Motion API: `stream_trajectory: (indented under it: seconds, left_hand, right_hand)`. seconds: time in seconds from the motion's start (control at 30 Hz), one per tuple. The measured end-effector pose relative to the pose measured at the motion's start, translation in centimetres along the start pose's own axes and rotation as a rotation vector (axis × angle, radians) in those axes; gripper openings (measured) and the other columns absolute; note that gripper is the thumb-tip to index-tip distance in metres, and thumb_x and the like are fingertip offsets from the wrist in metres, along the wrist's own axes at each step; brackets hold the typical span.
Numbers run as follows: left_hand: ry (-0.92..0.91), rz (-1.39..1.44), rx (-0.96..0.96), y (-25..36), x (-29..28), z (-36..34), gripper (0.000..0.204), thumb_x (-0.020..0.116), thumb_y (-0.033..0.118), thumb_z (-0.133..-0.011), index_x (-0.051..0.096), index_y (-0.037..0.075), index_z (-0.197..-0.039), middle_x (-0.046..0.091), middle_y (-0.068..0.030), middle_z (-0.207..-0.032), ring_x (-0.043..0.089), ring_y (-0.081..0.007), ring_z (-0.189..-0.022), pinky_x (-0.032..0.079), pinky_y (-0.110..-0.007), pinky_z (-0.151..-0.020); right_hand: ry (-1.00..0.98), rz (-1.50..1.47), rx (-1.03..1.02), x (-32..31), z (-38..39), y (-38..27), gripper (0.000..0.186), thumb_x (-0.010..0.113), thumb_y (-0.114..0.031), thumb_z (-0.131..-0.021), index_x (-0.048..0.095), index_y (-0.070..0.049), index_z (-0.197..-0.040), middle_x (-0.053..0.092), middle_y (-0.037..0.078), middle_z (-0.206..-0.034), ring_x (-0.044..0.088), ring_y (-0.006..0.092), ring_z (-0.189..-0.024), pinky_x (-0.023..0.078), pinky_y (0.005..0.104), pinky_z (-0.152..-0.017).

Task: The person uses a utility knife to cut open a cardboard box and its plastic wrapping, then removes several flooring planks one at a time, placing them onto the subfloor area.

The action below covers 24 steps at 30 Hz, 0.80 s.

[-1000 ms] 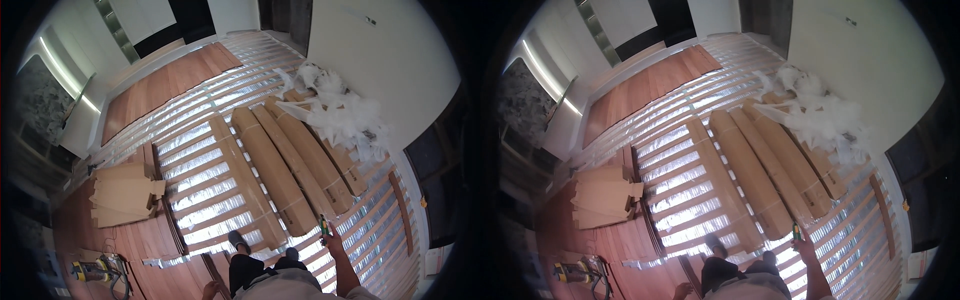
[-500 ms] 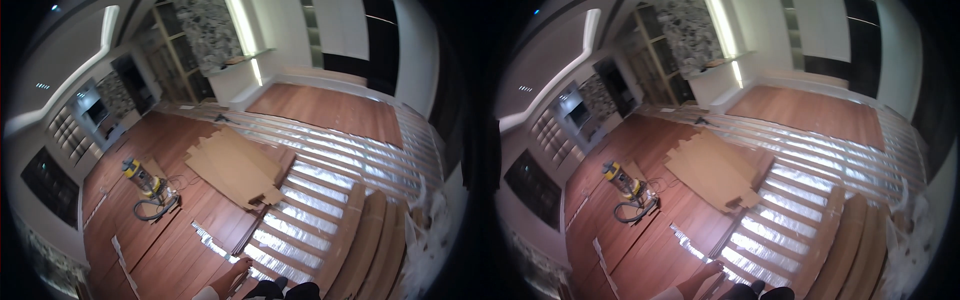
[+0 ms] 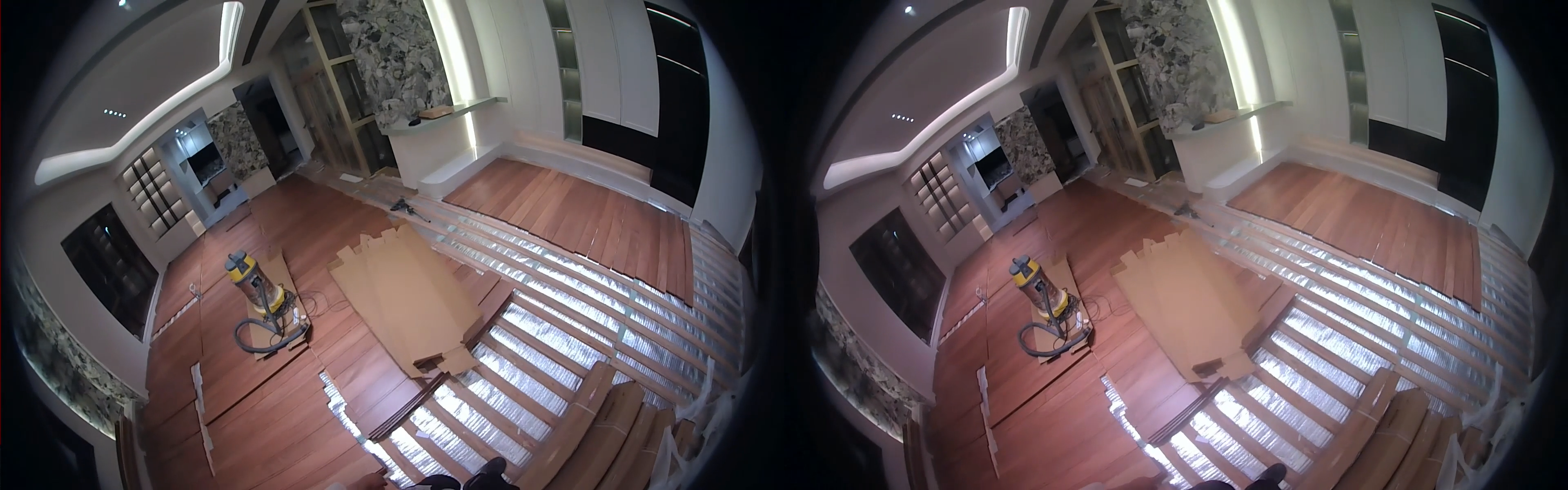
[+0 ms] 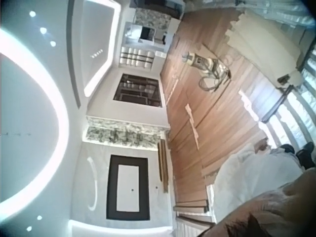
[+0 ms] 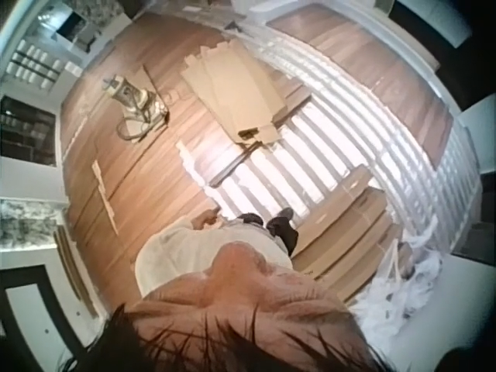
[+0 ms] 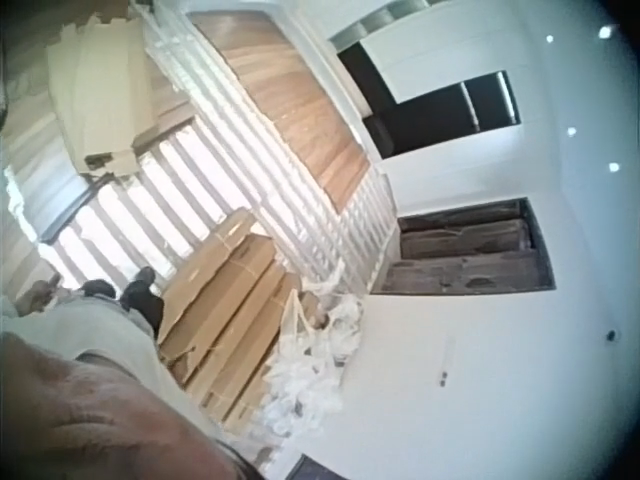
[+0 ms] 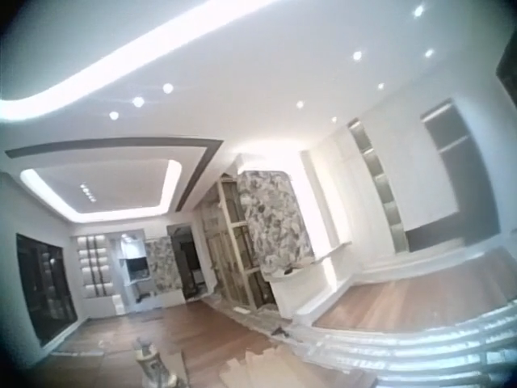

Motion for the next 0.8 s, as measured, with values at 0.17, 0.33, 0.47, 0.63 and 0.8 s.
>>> stream_trajectory:
  seconds: [0.17,0.33,0.47,0.63,0.8]
  left_hand:
    - [0.144,-0.111,0.236,7.4,-6.6,-4.6,0.041,0.05,0.039,-0.093,0.069,0.004,-0.103,0.072,-0.0115,-0.091,0.069,-0.0237,-0.078,0.053,-0.038,-0.075]
    - [0.136,0.558,0.211,23.1,-13.4,-8.0,0.037,0.058,0.022,-0.093,0.059,0.0,-0.123,0.071,-0.0137,-0.097,0.069,-0.0202,-0.084,0.055,-0.032,-0.072]
    - [0.153,0.42,0.222,33.5,-18.7,-4.2,0.034,0.061,0.018,-0.09,0.063,-0.005,-0.115,0.069,-0.0118,-0.089,0.066,-0.0162,-0.079,0.054,-0.029,-0.071]
    - [-0.147,-0.086,0.181,23.4,-17.8,-13.2,0.035,0.056,0.035,-0.091,0.07,0.006,-0.102,0.07,-0.0088,-0.083,0.069,-0.0201,-0.075,0.055,-0.035,-0.068]
    - [-0.378,-0.725,0.394,22.8,-23.6,-22.7,0.033,0.057,0.035,-0.088,0.069,0.008,-0.103,0.071,-0.0115,-0.084,0.068,-0.0222,-0.074,0.053,-0.038,-0.065]
  right_hand:
    - [-0.044,0.002,-0.111,3.5,-8.0,-8.7,0.022,0.052,-0.029,-0.097,0.057,-0.008,-0.103,0.058,0.005,-0.073,0.059,0.0178,-0.063,0.05,0.0361,-0.055]
    - [0.094,-0.039,-0.334,4.3,-17.1,-14.5,0.015,0.053,-0.022,-0.096,0.058,-0.008,-0.099,0.057,0.004,-0.07,0.059,0.0168,-0.059,0.051,0.0352,-0.052]
    - [0.123,-0.338,-0.352,7.4,-12.3,-23.4,0.035,0.047,-0.04,-0.102,0.057,-0.007,-0.095,0.053,0.006,-0.054,0.052,0.0171,-0.039,0.044,0.0328,-0.036]
    - [0.333,-0.511,-0.16,5.1,-10.2,-15.2,0.031,0.049,-0.035,-0.102,0.055,-0.006,-0.092,0.054,0.007,-0.06,0.054,0.0186,-0.042,0.044,0.0322,-0.038]
    - [0.68,-0.821,0.097,7.3,-4.0,1.4,0.038,0.05,-0.043,-0.098,0.051,-0.009,-0.082,0.053,0.007,-0.058,0.051,0.0183,-0.041,0.043,0.0342,-0.037]
Point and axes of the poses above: each hand's wrist, its own z-axis away from the middle knuckle, its own x-axis out of the palm, y = z × x, the point moved 7 cm from there along -z, towards the middle knuckle
